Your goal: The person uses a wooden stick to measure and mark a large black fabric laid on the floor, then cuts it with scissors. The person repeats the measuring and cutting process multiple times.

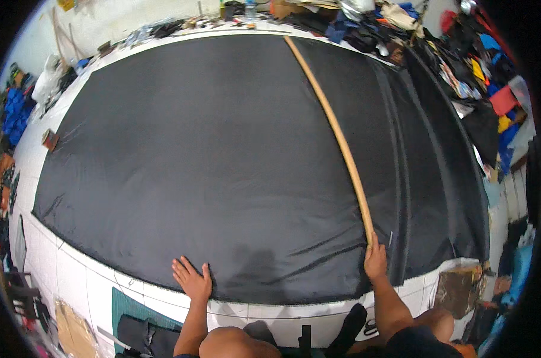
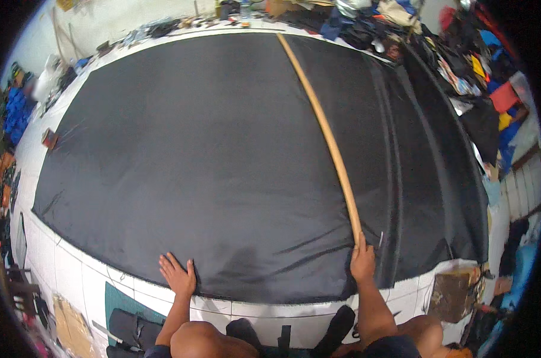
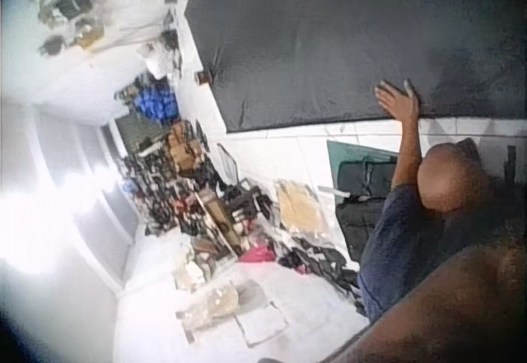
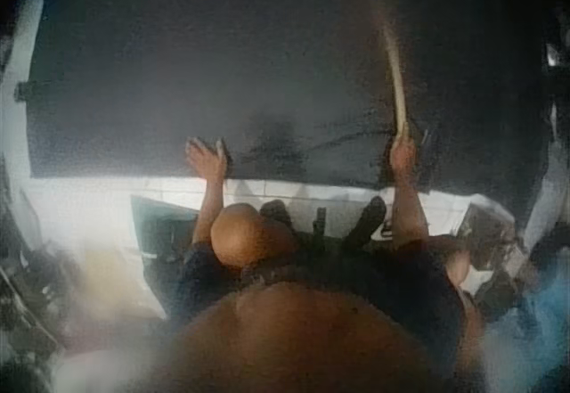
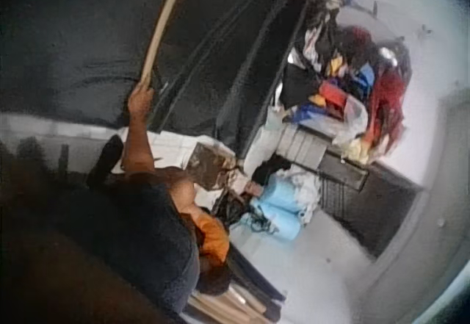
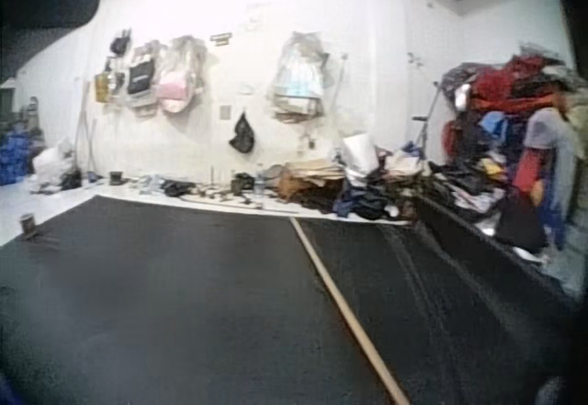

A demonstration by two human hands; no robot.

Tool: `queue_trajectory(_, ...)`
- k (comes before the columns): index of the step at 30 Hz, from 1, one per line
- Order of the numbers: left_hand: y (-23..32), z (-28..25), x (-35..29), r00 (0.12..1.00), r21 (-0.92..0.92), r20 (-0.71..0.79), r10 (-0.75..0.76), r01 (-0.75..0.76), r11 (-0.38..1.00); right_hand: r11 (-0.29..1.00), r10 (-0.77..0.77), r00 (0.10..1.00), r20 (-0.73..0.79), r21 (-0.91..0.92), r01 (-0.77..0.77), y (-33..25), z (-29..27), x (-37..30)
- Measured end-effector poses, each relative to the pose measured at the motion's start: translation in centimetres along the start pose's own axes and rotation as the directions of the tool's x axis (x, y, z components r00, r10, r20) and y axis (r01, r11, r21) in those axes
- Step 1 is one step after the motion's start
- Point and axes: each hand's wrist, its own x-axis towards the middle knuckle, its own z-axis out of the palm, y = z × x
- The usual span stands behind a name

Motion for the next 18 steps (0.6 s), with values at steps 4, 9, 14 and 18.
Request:
queue_trajectory(4,1.5,-1.1,-3.1,0.997,0.069,0.08,0.02,-0.026,0.997,0.994,0.111,0.992,-0.059,0.007,-0.111,6.9,-1.6,1.8)
queue_trajectory(9,0.6,-0.5,-5.0,0.999,-0.001,0.038,0.007,-0.007,1.0,0.993,0.102,0.983,-0.151,0.076,-0.091,6.6,-4.1,5.0)
queue_trajectory(14,-0.8,1.8,-4.5,0.991,-0.149,-0.12,0.064,-0.082,0.985,0.987,-0.085,0.98,-0.182,0.122,0.108,2.2,-1.6,1.8)
queue_trajectory(18,-1.3,1.8,-5.1,0.989,-0.137,-0.145,0.037,-0.057,0.989,0.872,-0.372,0.922,-0.112,0.297,0.388,-5.5,0.9,-2.9)
